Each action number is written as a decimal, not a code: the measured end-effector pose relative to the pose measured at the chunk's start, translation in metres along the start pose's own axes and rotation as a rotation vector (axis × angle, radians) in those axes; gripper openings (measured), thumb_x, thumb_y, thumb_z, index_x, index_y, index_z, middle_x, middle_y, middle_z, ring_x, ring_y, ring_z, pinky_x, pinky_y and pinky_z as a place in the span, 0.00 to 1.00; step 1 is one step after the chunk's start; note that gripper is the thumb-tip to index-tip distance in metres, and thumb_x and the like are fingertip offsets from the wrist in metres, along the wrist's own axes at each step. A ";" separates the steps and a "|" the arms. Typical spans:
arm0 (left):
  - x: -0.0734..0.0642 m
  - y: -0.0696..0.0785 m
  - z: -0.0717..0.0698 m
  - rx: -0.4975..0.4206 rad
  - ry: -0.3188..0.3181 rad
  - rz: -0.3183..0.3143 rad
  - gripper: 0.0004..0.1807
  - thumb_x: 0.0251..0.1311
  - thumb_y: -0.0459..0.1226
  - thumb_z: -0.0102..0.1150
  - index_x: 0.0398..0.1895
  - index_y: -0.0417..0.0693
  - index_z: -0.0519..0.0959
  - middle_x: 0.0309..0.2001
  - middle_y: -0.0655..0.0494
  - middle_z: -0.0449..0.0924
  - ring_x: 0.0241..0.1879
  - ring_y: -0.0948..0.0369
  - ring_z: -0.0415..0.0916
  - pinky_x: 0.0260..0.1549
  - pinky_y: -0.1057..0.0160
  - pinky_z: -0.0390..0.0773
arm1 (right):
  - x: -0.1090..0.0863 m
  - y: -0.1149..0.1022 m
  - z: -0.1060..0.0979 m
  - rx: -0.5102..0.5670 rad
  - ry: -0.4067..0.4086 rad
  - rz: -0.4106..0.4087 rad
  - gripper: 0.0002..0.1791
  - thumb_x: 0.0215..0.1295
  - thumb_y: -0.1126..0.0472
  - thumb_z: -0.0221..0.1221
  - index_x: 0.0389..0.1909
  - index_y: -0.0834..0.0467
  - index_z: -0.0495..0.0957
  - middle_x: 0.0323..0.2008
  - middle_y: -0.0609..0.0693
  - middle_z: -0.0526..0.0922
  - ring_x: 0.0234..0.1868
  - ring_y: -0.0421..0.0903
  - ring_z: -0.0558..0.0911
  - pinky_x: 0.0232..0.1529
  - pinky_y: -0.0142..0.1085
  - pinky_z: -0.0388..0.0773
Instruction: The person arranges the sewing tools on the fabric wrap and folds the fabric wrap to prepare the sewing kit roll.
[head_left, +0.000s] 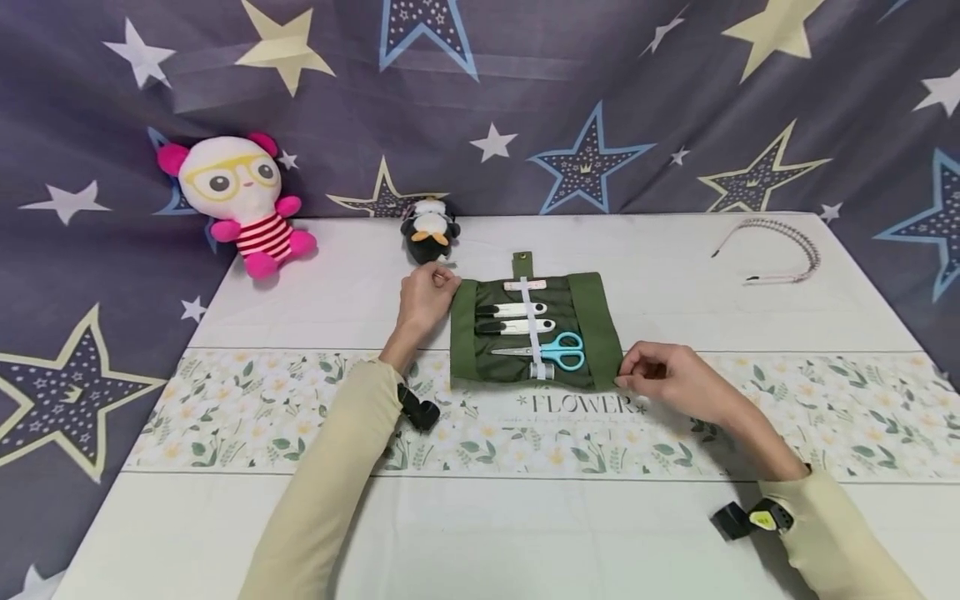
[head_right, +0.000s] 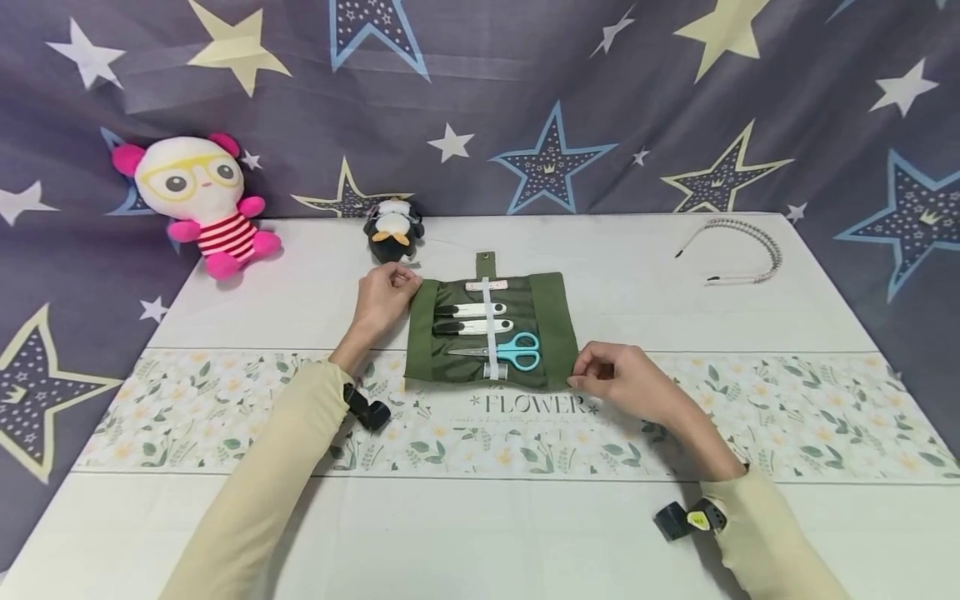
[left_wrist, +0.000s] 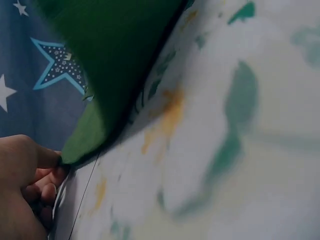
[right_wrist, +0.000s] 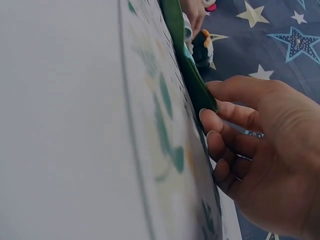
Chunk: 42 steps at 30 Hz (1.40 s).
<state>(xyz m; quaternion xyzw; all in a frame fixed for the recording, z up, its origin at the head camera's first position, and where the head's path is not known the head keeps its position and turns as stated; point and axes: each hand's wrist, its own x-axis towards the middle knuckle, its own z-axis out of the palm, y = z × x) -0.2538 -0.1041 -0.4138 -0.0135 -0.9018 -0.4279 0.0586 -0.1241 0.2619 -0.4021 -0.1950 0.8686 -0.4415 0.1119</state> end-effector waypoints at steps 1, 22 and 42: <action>0.001 0.001 0.001 -0.006 0.004 -0.001 0.09 0.72 0.37 0.63 0.43 0.39 0.85 0.37 0.45 0.85 0.37 0.50 0.82 0.40 0.53 0.79 | -0.001 -0.001 0.001 0.000 -0.005 -0.008 0.03 0.70 0.67 0.65 0.38 0.56 0.83 0.30 0.47 0.82 0.30 0.45 0.78 0.31 0.34 0.76; -0.085 0.017 -0.036 0.027 -0.333 0.354 0.13 0.71 0.36 0.63 0.53 0.40 0.85 0.48 0.49 0.85 0.47 0.51 0.78 0.50 0.50 0.78 | 0.000 -0.009 0.009 -0.332 0.086 -0.230 0.08 0.64 0.63 0.72 0.42 0.54 0.85 0.44 0.45 0.80 0.45 0.45 0.77 0.43 0.45 0.78; -0.129 -0.007 -0.047 0.333 -0.294 0.733 0.06 0.63 0.33 0.72 0.42 0.43 0.89 0.46 0.48 0.86 0.49 0.51 0.84 0.49 0.52 0.83 | 0.002 -0.006 0.016 -0.472 0.136 -0.479 0.09 0.54 0.67 0.77 0.32 0.54 0.87 0.39 0.47 0.82 0.40 0.44 0.81 0.36 0.40 0.82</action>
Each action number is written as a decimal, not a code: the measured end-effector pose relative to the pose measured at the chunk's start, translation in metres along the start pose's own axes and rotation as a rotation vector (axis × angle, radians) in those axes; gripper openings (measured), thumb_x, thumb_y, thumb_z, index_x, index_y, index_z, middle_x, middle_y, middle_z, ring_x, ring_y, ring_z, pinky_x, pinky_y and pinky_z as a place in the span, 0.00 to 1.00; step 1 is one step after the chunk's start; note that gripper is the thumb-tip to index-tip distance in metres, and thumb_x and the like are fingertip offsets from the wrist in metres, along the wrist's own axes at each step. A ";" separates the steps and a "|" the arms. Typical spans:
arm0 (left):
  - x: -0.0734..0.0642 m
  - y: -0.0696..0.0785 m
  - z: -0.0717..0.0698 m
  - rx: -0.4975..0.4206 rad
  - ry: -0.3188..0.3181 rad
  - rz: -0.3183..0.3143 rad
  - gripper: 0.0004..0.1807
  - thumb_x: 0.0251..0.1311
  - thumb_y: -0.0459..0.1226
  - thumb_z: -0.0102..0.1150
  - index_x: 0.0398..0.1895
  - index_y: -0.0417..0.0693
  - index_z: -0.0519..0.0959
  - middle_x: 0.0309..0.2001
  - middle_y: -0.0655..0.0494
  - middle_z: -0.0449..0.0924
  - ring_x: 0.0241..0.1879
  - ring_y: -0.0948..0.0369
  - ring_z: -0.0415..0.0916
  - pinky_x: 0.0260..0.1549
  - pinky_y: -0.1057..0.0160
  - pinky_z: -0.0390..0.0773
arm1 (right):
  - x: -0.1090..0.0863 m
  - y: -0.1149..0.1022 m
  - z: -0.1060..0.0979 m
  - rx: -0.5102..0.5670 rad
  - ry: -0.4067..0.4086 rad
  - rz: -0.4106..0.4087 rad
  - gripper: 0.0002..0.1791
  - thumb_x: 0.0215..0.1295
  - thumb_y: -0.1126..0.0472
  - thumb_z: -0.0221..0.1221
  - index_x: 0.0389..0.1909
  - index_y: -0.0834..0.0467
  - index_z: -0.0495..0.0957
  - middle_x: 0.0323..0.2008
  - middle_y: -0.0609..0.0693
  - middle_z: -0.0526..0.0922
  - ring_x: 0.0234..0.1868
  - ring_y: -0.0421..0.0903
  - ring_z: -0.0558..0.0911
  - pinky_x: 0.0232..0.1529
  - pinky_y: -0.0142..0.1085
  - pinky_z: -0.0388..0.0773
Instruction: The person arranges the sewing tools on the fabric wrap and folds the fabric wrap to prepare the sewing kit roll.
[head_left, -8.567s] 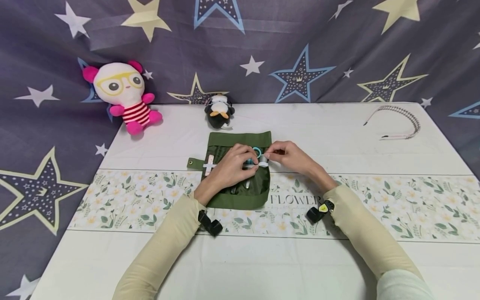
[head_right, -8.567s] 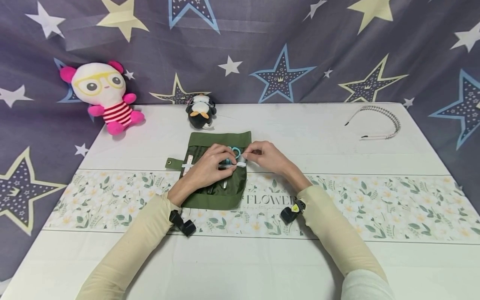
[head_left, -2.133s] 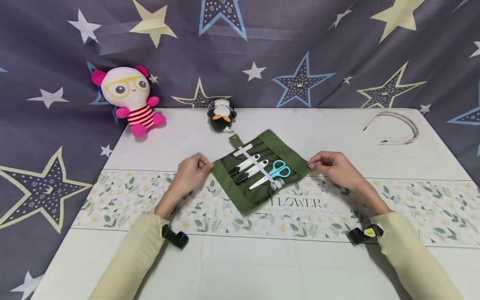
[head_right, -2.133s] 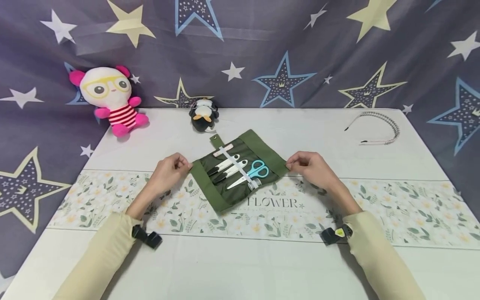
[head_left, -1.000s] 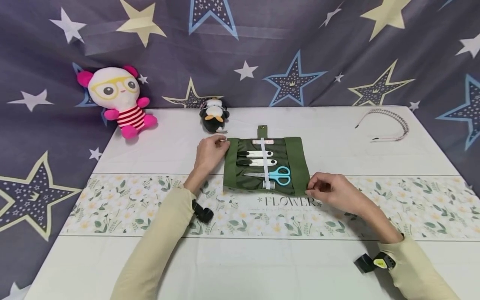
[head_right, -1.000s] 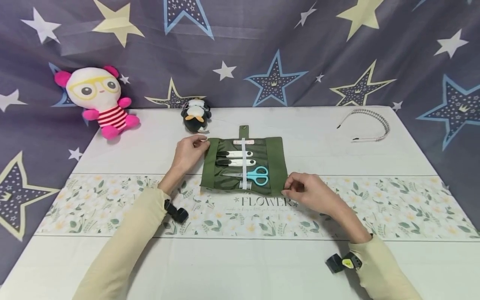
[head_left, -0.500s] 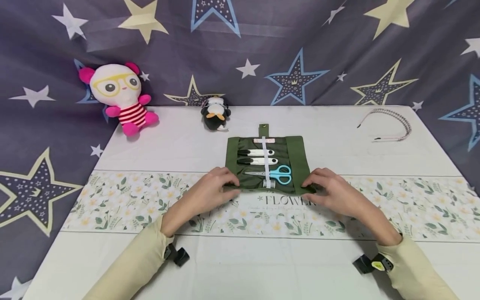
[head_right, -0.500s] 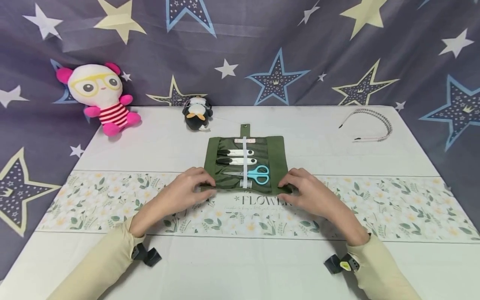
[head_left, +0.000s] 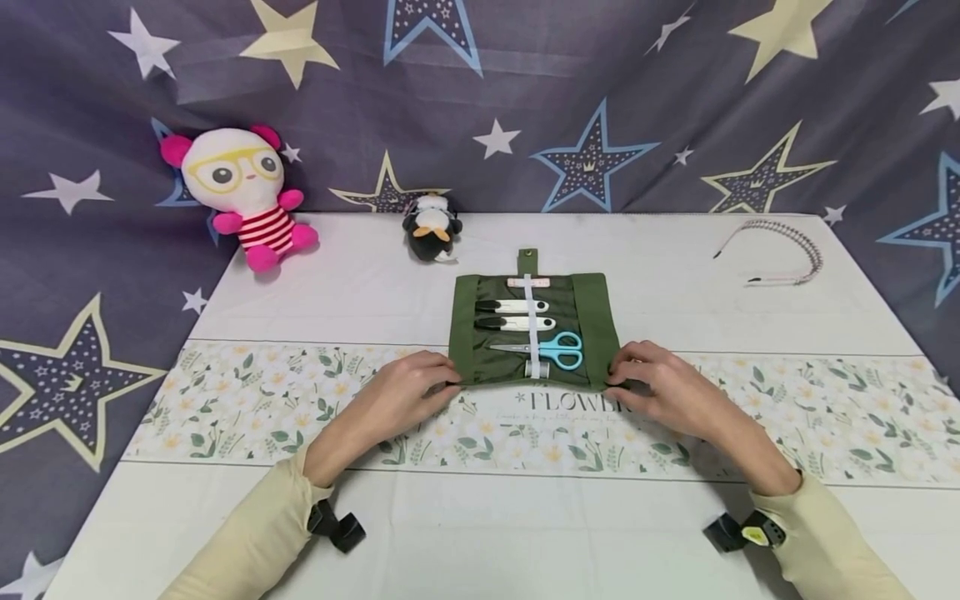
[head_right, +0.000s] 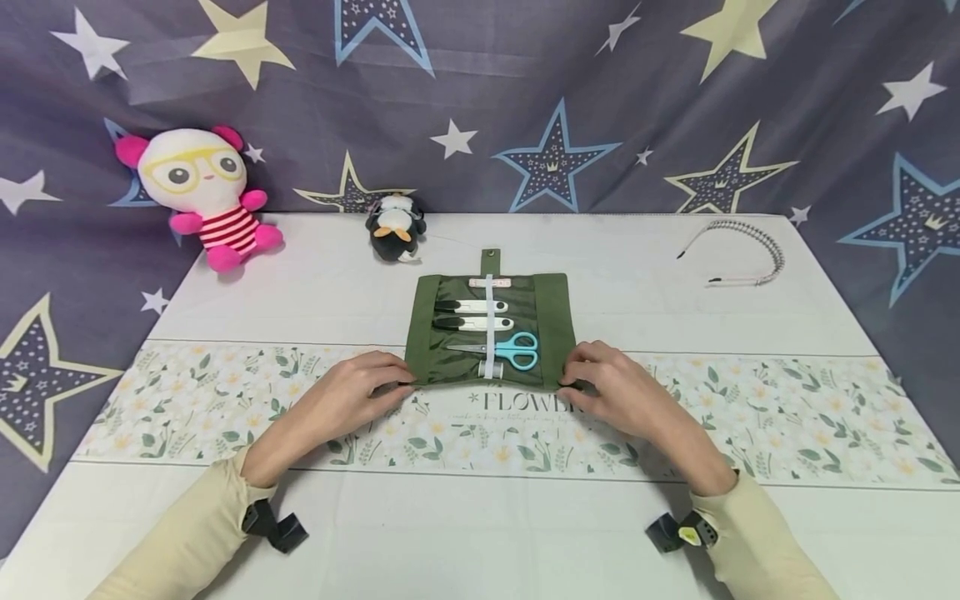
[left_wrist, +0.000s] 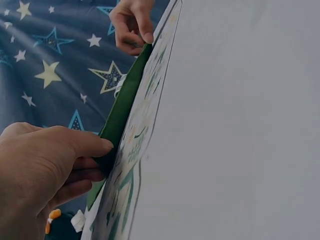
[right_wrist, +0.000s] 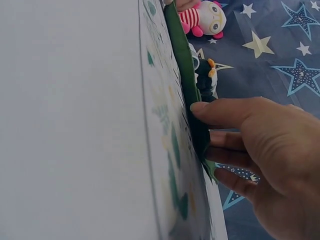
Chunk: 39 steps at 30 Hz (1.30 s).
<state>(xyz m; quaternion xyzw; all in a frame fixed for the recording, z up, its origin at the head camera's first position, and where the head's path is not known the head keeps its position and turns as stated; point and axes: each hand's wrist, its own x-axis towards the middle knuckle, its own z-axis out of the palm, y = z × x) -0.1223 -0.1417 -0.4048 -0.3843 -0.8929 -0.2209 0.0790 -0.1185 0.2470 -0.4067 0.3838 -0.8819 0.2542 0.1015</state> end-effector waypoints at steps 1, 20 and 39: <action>-0.001 0.000 0.000 -0.001 0.008 0.002 0.07 0.63 0.33 0.72 0.42 0.43 0.89 0.46 0.48 0.87 0.49 0.51 0.84 0.49 0.52 0.83 | 0.000 0.000 0.000 0.000 0.003 -0.004 0.09 0.54 0.67 0.77 0.31 0.53 0.87 0.39 0.47 0.82 0.39 0.43 0.81 0.36 0.40 0.82; 0.006 -0.010 0.003 -0.266 0.078 -0.188 0.07 0.74 0.36 0.60 0.45 0.44 0.86 0.39 0.55 0.87 0.40 0.58 0.84 0.44 0.53 0.83 | 0.005 0.002 -0.003 0.022 0.023 0.123 0.04 0.70 0.70 0.64 0.41 0.60 0.84 0.36 0.49 0.86 0.34 0.44 0.83 0.36 0.44 0.81; 0.039 -0.021 -0.002 -0.463 0.043 -0.494 0.10 0.77 0.38 0.57 0.41 0.41 0.82 0.19 0.58 0.70 0.17 0.62 0.57 0.23 0.61 0.62 | 0.031 0.023 0.005 0.252 0.044 0.382 0.10 0.82 0.62 0.52 0.46 0.62 0.80 0.22 0.47 0.71 0.20 0.43 0.67 0.22 0.36 0.66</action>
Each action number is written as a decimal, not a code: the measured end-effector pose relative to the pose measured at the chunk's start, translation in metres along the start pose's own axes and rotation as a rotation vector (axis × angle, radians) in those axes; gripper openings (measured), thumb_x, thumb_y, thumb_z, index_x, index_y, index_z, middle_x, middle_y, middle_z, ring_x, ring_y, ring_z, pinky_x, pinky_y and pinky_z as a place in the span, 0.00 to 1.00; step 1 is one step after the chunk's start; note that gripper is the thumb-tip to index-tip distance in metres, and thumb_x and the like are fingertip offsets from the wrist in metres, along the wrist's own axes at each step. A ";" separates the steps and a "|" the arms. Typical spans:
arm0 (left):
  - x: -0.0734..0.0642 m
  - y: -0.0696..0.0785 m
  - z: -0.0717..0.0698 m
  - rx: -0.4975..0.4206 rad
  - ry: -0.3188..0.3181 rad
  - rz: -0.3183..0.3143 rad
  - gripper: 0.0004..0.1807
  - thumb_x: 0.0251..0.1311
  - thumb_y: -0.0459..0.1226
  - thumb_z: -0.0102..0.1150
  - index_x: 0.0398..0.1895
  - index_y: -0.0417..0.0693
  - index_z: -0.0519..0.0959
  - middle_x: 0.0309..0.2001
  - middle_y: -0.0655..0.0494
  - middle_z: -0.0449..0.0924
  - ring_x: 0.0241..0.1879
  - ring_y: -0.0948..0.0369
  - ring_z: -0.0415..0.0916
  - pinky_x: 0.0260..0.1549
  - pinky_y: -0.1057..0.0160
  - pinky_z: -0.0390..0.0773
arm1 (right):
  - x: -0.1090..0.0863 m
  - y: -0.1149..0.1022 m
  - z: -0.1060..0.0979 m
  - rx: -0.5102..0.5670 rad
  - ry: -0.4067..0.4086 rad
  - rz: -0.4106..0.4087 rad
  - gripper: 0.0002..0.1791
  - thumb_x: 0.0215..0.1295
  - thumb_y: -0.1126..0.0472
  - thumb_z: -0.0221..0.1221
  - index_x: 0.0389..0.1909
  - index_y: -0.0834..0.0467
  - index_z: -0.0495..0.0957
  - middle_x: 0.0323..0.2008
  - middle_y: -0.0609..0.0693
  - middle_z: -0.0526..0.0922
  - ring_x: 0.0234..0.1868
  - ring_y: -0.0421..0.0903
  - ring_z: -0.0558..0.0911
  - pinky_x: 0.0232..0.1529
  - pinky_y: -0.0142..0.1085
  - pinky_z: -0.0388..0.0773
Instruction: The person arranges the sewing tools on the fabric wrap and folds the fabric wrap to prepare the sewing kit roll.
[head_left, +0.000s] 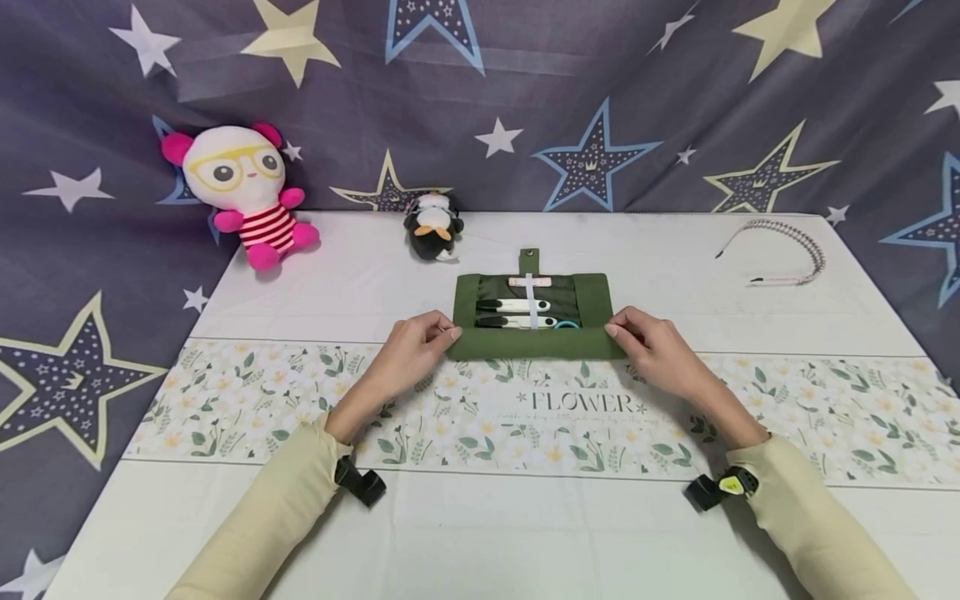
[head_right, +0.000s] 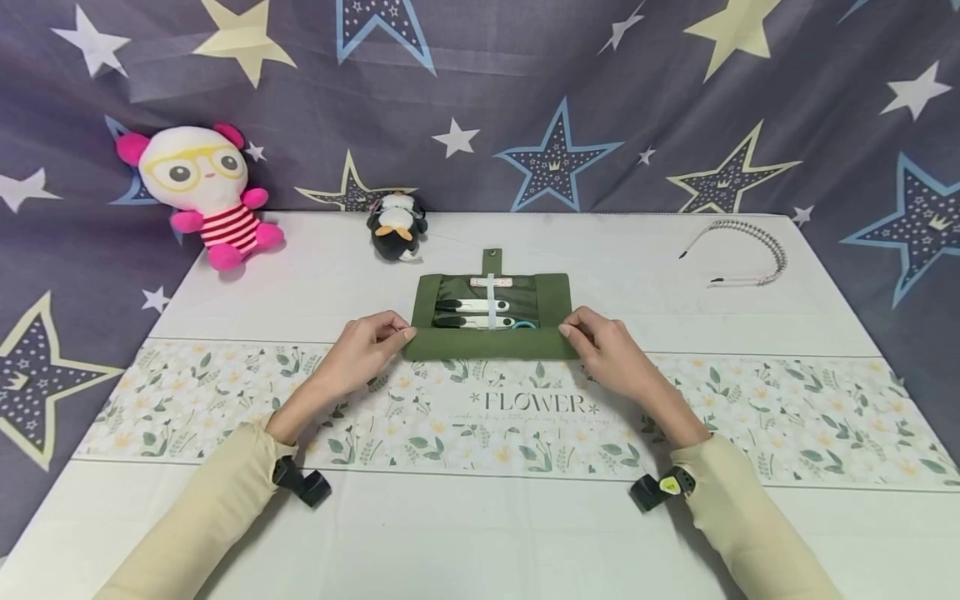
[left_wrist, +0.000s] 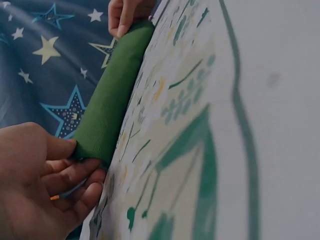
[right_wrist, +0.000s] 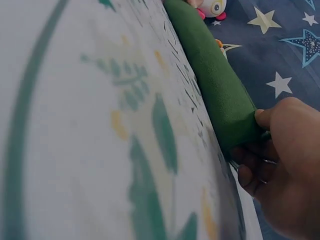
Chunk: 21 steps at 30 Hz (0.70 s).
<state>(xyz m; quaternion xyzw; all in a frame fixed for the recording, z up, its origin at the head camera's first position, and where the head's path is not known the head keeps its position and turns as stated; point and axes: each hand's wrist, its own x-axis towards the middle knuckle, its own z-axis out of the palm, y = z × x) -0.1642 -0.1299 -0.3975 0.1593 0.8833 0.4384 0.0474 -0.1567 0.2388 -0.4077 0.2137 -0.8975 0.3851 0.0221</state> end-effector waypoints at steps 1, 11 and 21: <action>0.001 0.001 0.000 0.011 0.002 -0.005 0.10 0.77 0.38 0.56 0.41 0.41 0.82 0.18 0.59 0.69 0.17 0.62 0.57 0.23 0.61 0.63 | 0.001 0.001 0.001 0.004 0.002 0.011 0.10 0.82 0.62 0.52 0.46 0.62 0.80 0.23 0.47 0.71 0.20 0.43 0.67 0.23 0.36 0.66; 0.010 0.005 0.002 0.075 -0.014 -0.061 0.12 0.81 0.39 0.51 0.45 0.40 0.79 0.18 0.55 0.70 0.14 0.61 0.58 0.19 0.60 0.64 | 0.010 0.005 0.003 0.004 0.028 0.079 0.11 0.81 0.62 0.53 0.43 0.64 0.81 0.23 0.50 0.74 0.22 0.46 0.67 0.24 0.36 0.63; 0.011 0.006 0.003 0.097 -0.029 -0.076 0.12 0.81 0.39 0.48 0.46 0.39 0.78 0.18 0.55 0.68 0.14 0.61 0.58 0.18 0.60 0.63 | 0.011 0.005 0.003 0.012 0.022 0.103 0.11 0.81 0.63 0.53 0.44 0.65 0.81 0.25 0.51 0.75 0.23 0.47 0.67 0.25 0.36 0.63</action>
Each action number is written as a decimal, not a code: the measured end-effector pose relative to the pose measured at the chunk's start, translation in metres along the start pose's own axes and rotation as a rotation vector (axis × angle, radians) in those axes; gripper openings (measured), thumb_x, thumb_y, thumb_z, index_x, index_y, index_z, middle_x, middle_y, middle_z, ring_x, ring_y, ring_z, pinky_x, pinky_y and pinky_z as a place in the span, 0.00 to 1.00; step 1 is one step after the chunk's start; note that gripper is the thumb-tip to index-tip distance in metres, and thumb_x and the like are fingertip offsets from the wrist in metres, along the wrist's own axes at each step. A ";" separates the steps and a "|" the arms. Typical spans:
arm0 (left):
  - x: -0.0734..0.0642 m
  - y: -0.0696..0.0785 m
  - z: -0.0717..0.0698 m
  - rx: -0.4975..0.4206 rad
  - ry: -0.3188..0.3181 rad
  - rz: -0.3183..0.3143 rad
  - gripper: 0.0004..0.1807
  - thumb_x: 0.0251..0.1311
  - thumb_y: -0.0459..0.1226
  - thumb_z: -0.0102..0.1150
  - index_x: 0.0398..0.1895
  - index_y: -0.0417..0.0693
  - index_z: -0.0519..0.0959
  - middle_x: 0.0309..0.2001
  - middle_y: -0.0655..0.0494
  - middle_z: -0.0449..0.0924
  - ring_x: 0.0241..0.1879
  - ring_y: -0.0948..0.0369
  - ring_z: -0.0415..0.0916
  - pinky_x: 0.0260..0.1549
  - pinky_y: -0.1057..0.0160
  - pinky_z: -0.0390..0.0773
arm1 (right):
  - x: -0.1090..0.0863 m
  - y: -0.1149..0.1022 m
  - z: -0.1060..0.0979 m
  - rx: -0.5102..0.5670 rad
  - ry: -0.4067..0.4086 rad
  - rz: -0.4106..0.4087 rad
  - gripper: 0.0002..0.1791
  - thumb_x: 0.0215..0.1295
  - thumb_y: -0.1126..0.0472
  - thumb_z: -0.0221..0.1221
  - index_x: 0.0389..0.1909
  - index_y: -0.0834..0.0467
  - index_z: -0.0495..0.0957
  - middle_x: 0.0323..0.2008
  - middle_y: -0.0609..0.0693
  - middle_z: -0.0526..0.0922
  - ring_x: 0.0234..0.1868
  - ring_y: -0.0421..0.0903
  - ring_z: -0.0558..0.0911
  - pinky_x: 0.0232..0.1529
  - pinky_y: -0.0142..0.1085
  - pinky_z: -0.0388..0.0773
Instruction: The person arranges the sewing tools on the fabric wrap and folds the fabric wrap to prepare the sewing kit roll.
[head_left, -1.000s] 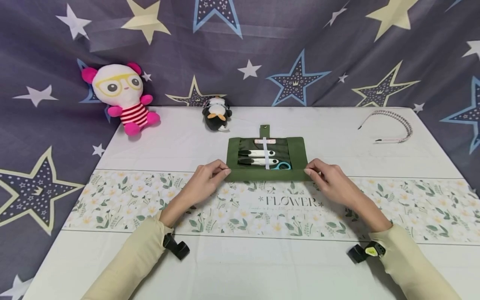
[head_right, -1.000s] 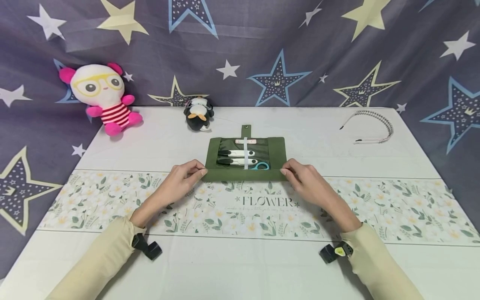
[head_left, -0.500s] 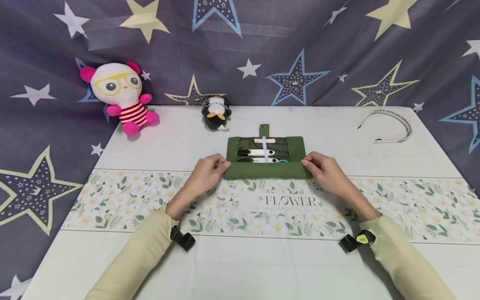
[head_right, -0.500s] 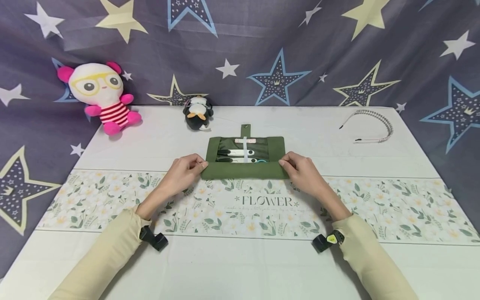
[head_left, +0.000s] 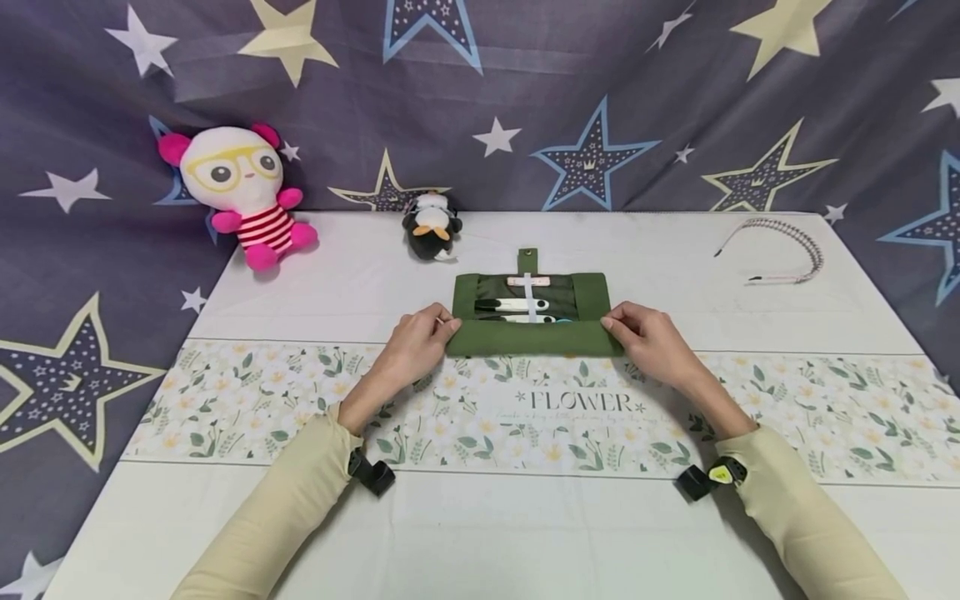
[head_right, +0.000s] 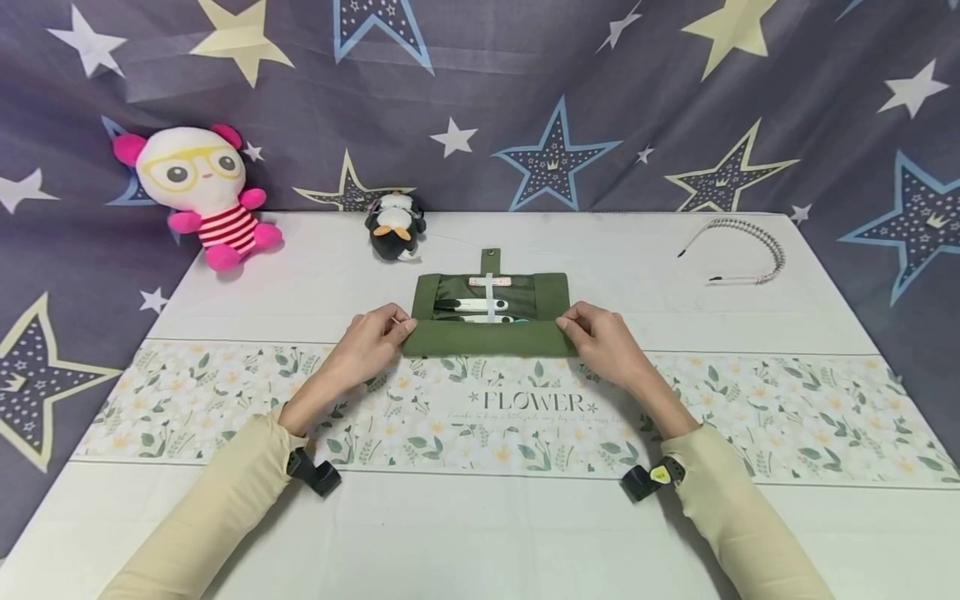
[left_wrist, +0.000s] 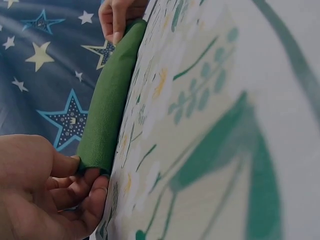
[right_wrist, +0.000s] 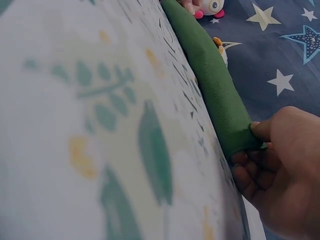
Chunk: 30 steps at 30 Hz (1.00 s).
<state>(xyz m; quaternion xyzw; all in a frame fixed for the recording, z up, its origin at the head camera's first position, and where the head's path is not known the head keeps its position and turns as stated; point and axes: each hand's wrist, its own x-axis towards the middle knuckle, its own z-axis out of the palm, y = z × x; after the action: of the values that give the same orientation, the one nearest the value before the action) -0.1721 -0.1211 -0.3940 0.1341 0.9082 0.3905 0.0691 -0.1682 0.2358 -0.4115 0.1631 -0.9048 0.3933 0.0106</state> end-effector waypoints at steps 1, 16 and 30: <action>0.000 0.000 0.000 0.003 -0.002 -0.003 0.12 0.82 0.39 0.48 0.46 0.39 0.78 0.18 0.55 0.68 0.14 0.61 0.57 0.18 0.60 0.63 | 0.000 0.000 0.000 -0.001 0.000 0.004 0.10 0.81 0.63 0.53 0.44 0.65 0.81 0.25 0.51 0.75 0.23 0.47 0.67 0.25 0.36 0.63; -0.011 -0.001 0.003 0.242 -0.005 0.311 0.24 0.69 0.39 0.67 0.64 0.44 0.73 0.65 0.39 0.69 0.65 0.43 0.66 0.63 0.42 0.67 | -0.001 0.006 0.004 0.064 -0.012 -0.100 0.04 0.80 0.67 0.53 0.49 0.62 0.74 0.24 0.50 0.73 0.21 0.44 0.66 0.24 0.35 0.65; -0.016 -0.012 0.001 0.397 0.001 0.464 0.18 0.70 0.36 0.66 0.58 0.38 0.79 0.56 0.40 0.82 0.57 0.45 0.80 0.57 0.49 0.79 | -0.016 0.013 0.001 -0.185 -0.021 -0.343 0.25 0.62 0.64 0.73 0.60 0.60 0.80 0.60 0.60 0.72 0.59 0.60 0.68 0.53 0.56 0.68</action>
<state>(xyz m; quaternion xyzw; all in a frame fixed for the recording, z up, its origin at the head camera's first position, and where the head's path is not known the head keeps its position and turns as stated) -0.1590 -0.1327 -0.4035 0.3485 0.9120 0.2107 -0.0499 -0.1569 0.2479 -0.4242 0.3172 -0.8961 0.2993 0.0828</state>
